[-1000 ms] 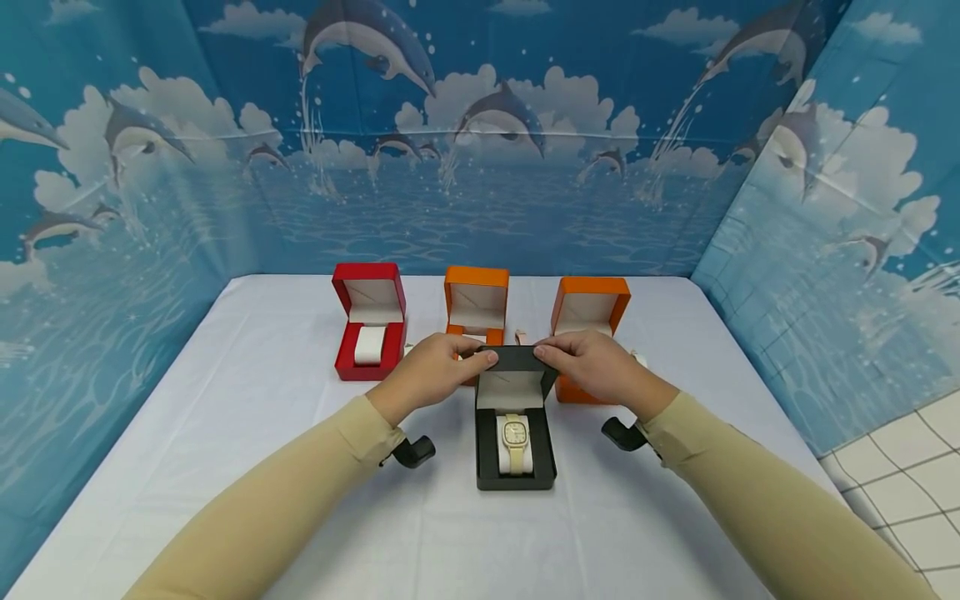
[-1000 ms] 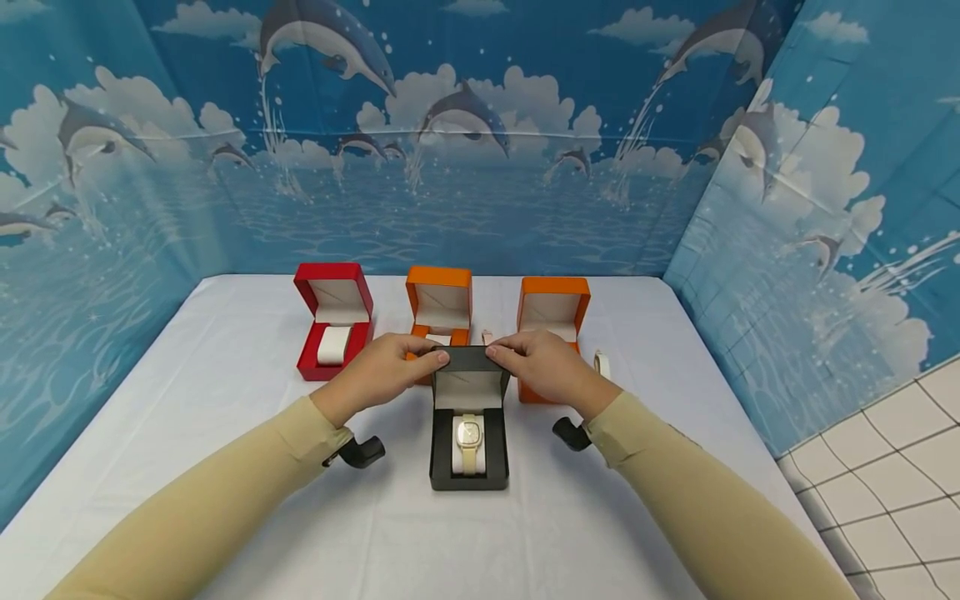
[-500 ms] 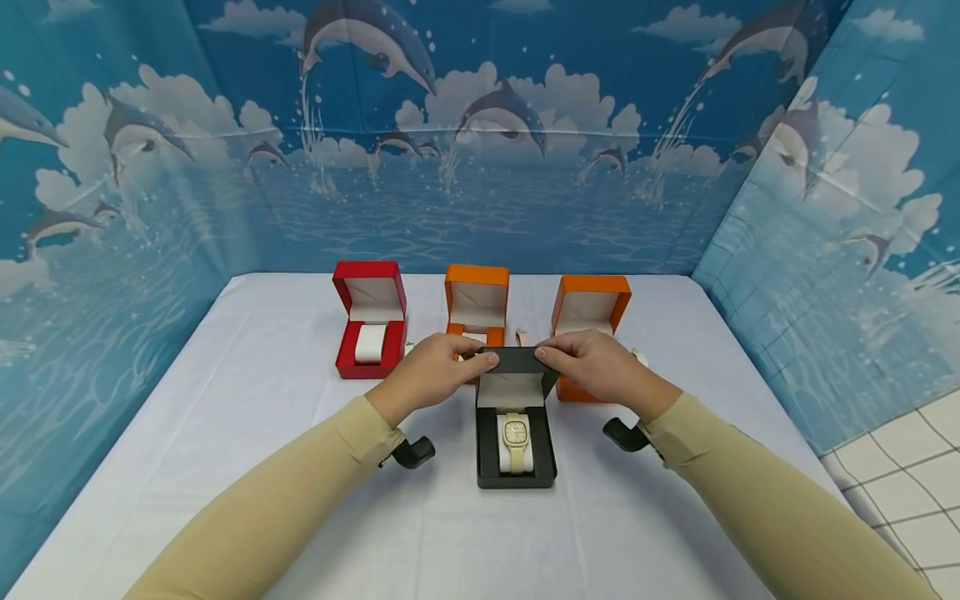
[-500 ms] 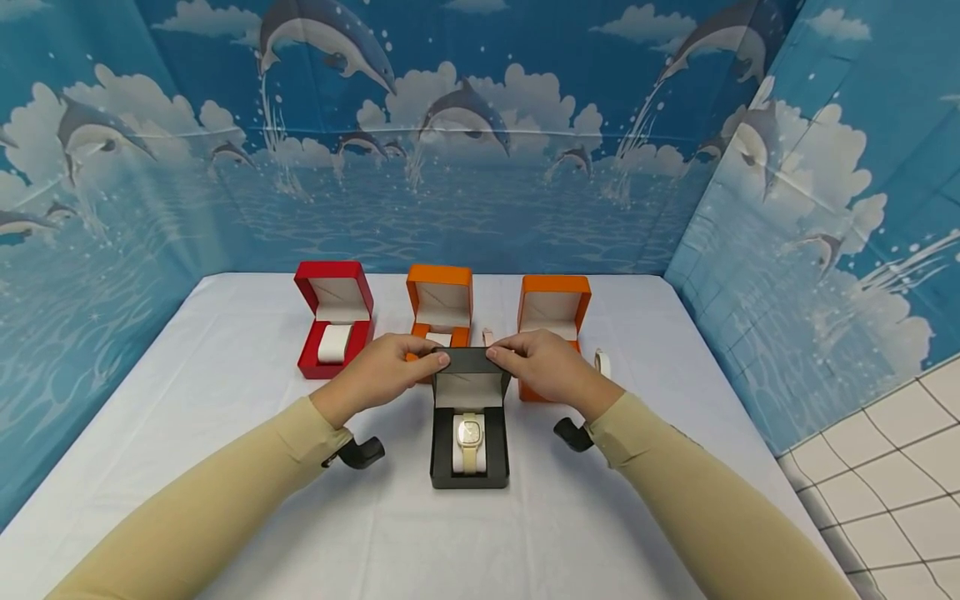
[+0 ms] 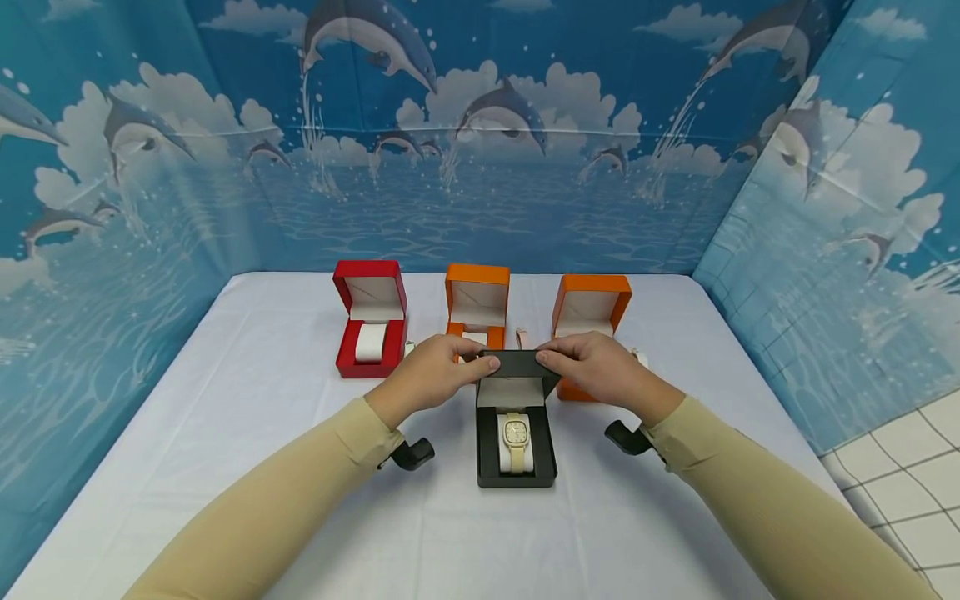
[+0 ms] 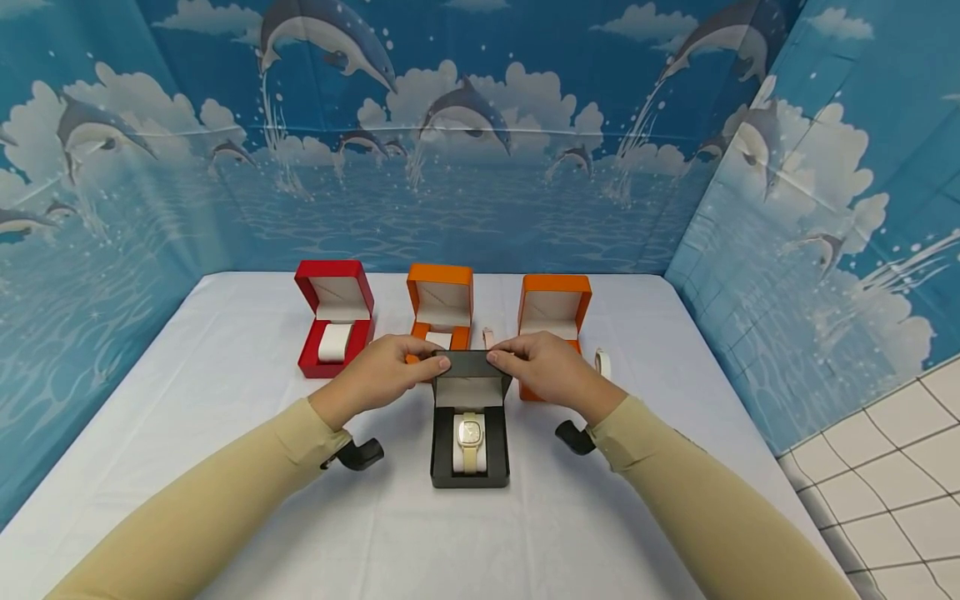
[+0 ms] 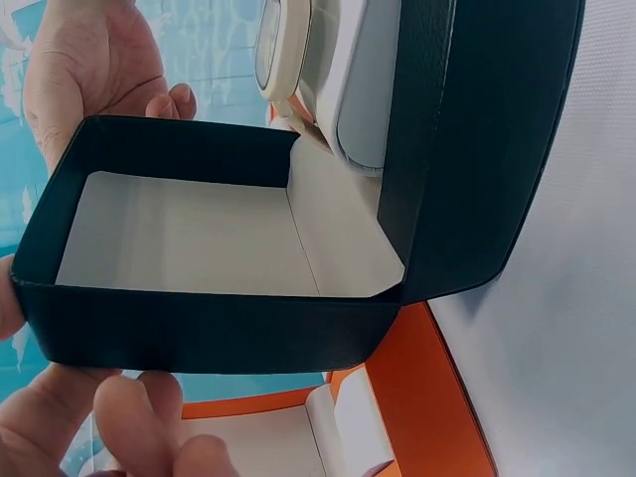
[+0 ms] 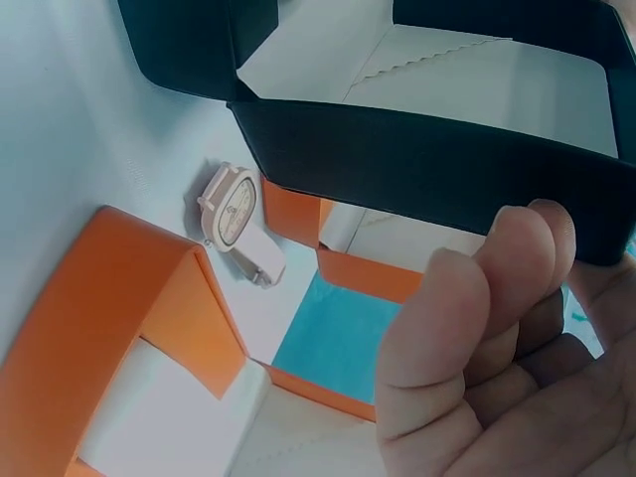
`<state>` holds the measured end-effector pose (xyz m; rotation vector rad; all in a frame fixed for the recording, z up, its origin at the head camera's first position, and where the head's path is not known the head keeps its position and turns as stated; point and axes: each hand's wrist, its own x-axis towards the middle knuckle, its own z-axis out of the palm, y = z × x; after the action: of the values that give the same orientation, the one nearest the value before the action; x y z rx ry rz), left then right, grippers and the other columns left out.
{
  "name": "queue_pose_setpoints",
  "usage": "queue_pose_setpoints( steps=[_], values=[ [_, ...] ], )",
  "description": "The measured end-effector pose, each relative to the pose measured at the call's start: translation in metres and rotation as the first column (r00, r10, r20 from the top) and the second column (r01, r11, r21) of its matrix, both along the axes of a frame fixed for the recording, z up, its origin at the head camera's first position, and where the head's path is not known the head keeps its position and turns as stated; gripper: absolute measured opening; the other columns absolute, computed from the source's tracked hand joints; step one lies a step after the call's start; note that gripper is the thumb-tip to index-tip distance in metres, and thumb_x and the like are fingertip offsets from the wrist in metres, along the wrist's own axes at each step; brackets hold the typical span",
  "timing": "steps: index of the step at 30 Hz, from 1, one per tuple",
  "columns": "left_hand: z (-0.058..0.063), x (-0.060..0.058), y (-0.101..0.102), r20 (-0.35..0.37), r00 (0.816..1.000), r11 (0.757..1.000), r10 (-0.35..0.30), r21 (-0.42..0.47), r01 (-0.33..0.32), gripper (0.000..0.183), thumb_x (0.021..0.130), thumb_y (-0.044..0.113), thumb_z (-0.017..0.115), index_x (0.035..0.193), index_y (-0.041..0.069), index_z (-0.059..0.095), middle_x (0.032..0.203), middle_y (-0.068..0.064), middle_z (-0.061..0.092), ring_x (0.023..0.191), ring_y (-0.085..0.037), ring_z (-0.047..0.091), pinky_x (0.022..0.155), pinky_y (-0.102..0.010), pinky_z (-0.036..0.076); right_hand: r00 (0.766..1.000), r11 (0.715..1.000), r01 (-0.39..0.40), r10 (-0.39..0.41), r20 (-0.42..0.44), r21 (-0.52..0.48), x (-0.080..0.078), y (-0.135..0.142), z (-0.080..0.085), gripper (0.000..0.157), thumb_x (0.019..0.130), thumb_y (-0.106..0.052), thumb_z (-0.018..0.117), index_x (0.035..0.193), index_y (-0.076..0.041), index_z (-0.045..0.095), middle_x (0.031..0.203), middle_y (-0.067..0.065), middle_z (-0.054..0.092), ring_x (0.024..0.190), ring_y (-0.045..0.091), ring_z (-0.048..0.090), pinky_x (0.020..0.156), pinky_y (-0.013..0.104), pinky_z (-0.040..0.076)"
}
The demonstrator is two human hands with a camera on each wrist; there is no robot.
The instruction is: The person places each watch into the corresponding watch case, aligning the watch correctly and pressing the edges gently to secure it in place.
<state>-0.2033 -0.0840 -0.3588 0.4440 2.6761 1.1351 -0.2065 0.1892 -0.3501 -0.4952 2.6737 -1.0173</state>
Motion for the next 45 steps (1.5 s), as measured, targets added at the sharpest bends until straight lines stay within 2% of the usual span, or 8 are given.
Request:
queue_pose_setpoints(
  steps=[3,7,17,22,29,34,38,45],
  values=[
    [0.001,0.001,0.000,0.008,1.000,1.000,0.001,-0.005,-0.001,0.050,0.098,0.052,0.069,0.135,0.019,0.074,0.126,0.001,0.072,0.105,-0.019,0.063,0.083,-0.037,0.058,1.000,1.000,-0.004,0.004,-0.001,-0.003,0.001,0.000,0.000,0.043,0.109,-0.036,0.058,0.139,-0.006,0.069,0.133,0.014,0.073,0.117,0.029,0.070,0.100,0.050,0.058],
    [0.002,0.003,0.000,0.026,1.000,1.000,0.004,-0.006,-0.004,0.049,0.098,0.052,0.070,0.135,0.020,0.074,0.125,0.002,0.072,0.107,-0.020,0.062,0.084,-0.038,0.058,1.000,1.000,-0.004,0.004,0.000,-0.010,0.004,0.000,0.000,0.042,0.109,-0.035,0.059,0.139,-0.007,0.069,0.133,0.014,0.073,0.121,0.031,0.069,0.101,0.051,0.058],
    [0.001,0.007,-0.001,0.028,1.000,1.000,-0.008,-0.003,0.008,0.046,0.096,0.051,0.073,0.132,0.022,0.075,0.117,0.005,0.072,0.100,-0.018,0.064,0.079,-0.035,0.057,1.000,1.000,0.004,-0.003,-0.031,0.012,0.011,0.000,0.000,0.039,0.107,-0.036,0.062,0.136,-0.011,0.072,0.119,0.006,0.078,0.102,0.019,0.073,0.087,0.039,0.061],
    [0.001,0.011,-0.001,0.032,0.999,1.000,-0.013,0.018,0.012,0.044,0.096,0.050,0.074,0.130,0.021,0.076,0.117,0.006,0.073,0.102,-0.018,0.066,0.084,-0.038,0.059,0.999,1.000,-0.011,0.011,-0.035,0.013,0.015,0.001,0.001,0.036,0.107,-0.033,0.063,0.135,-0.011,0.073,0.111,0.008,0.079,0.084,0.019,0.068,0.070,0.033,0.053],
    [0.001,0.018,-0.001,0.040,0.999,0.999,-0.015,0.041,0.013,0.041,0.095,0.048,0.075,0.128,0.023,0.077,0.121,0.006,0.072,0.124,-0.022,0.063,0.098,-0.047,0.057,1.000,0.999,-0.018,0.018,0.007,-0.032,0.021,0.002,-0.001,0.036,0.106,-0.031,0.065,0.135,-0.012,0.073,0.115,0.008,0.072,0.095,0.020,0.071,0.082,0.036,0.063],
    [-0.001,0.021,-0.001,0.031,0.999,0.999,-0.017,0.043,0.016,0.037,0.094,0.046,0.077,0.125,0.025,0.078,0.116,0.006,0.072,0.118,-0.020,0.061,0.091,-0.042,0.056,1.000,1.000,-0.019,0.020,-0.019,0.013,0.026,0.002,0.001,0.038,0.104,-0.034,0.067,0.134,-0.012,0.073,0.112,0.007,0.069,0.088,0.018,0.062,0.074,0.034,0.054],
    [-0.002,0.023,-0.002,0.029,0.999,0.999,-0.033,0.042,0.032,0.039,0.093,0.046,0.077,0.125,0.024,0.078,0.120,0.005,0.072,0.118,-0.023,0.062,0.088,-0.040,0.056,0.999,0.999,-0.031,0.031,-0.027,0.009,0.028,0.003,0.001,0.036,0.103,-0.032,0.069,0.131,-0.010,0.075,0.107,0.006,0.069,0.088,0.020,0.058,0.070,0.034,0.051],
    [-0.003,0.027,-0.003,0.032,0.998,0.998,-0.052,0.041,0.050,0.038,0.094,0.048,0.076,0.125,0.027,0.077,0.127,0.003,0.073,0.127,-0.029,0.063,0.095,-0.046,0.057,0.999,0.999,-0.037,0.037,-0.038,0.008,0.029,0.006,0.001,0.032,0.100,-0.031,0.073,0.127,-0.014,0.078,0.099,0.005,0.065,0.079,0.020,0.055,0.062,0.033,0.047]
  ],
)
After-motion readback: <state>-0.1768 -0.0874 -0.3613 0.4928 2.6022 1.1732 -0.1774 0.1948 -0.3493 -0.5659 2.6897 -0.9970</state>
